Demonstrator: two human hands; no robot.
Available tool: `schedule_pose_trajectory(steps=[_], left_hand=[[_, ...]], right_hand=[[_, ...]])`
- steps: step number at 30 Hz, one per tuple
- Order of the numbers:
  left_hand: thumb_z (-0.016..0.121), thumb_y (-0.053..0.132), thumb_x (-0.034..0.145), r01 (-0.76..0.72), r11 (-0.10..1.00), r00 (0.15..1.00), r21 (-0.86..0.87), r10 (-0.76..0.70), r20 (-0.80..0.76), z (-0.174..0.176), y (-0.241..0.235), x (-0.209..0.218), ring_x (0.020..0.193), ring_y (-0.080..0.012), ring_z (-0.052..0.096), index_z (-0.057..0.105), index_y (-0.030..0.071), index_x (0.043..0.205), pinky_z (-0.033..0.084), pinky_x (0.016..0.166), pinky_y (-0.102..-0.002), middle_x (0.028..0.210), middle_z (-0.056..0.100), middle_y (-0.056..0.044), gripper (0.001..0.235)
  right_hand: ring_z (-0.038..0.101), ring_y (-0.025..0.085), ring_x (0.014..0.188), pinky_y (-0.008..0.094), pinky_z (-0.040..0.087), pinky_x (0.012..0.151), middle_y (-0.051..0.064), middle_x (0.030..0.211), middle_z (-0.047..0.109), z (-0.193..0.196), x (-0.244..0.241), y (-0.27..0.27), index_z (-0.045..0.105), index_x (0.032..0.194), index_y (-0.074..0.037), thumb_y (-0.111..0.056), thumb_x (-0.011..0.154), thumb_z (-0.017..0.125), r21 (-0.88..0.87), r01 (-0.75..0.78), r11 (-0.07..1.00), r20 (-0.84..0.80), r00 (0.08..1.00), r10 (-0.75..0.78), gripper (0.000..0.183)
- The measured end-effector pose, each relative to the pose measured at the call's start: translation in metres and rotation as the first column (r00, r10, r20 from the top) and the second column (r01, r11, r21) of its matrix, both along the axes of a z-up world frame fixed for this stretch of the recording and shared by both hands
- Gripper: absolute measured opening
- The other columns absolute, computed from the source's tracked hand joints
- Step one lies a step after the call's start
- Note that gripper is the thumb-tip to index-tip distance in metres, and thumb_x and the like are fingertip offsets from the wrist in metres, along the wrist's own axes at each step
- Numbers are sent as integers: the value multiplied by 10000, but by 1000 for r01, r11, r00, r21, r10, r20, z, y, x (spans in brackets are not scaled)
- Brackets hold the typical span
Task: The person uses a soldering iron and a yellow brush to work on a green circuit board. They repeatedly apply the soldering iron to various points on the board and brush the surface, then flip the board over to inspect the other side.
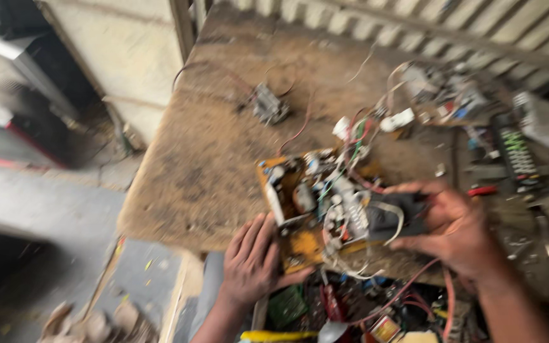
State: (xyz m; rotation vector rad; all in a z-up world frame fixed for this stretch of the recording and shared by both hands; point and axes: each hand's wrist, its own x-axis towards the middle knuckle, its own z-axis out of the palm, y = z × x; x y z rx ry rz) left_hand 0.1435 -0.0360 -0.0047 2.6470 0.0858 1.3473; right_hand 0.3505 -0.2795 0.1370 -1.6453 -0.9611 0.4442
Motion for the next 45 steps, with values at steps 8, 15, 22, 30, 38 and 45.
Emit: schedule_pose_trajectory(steps=[8, 15, 22, 30, 38, 45], left_hand=[[695, 778, 834, -23, 1000, 1000, 1, 23, -7, -5, -2, 4, 1256, -332, 616, 712, -54, 1083, 464, 1080, -478, 1312, 648, -223, 869], [714, 783, 829, -18, 1000, 1000, 15, 18, -3, -3, -1, 4, 1254, -336, 616, 714, -30, 1034, 460, 1085, -481, 1314, 651, -217, 838], [742, 761, 849, -19, 1000, 1000, 21, 19, -14, -4, 2, -1, 1264, -333, 639, 712, -22, 1028, 459, 1111, -464, 1319, 673, -221, 804], [714, 819, 829, -36, 999, 999, 34, 35, 17, -5, 2, -1, 1257, -322, 640, 710, -89, 1134, 466, 1119, -458, 1315, 667, -222, 958], [717, 820, 820, -27, 1000, 1000, 9, 27, -7, -13, 1, 1, 1251, -322, 644, 699, -72, 1130, 476, 1100, -463, 1326, 665, -212, 945], [713, 806, 826, -36, 999, 999, 18, 36, 2, -7, 1, 4, 1228, -319, 644, 699, -74, 1144, 467, 1072, -455, 1300, 671, -191, 935]], right_hand=[[719, 284, 1165, 405, 657, 940, 186, 1376, 650, -23, 1, -21, 578, 1261, -73, 118, 631, 847, -11, 48, 999, 38, 998, -47, 711], [689, 256, 1185, 384, 633, 956, 184, 1376, 637, -26, -14, -31, 578, 1241, -50, 110, 653, 845, 71, 104, 992, 151, 982, -114, 665], [650, 301, 1306, 402, 617, 1042, 205, 1386, 623, -23, -17, -37, 526, 1264, -77, 65, 671, 821, 78, 110, 991, 284, 950, -128, 677], [692, 271, 1187, 352, 615, 984, 176, 1404, 611, -37, 17, -85, 468, 1413, -138, 35, 683, 838, -2, 272, 962, 67, 960, -271, 837], [695, 310, 1163, 377, 605, 971, 221, 1401, 608, -36, 52, -96, 428, 1446, -79, 49, 741, 767, -165, 350, 922, 325, 902, -285, 793], [696, 329, 1145, 383, 616, 964, 251, 1378, 607, 28, 59, -82, 407, 1444, -37, 45, 782, 723, -110, 377, 920, 537, 801, -264, 737]])
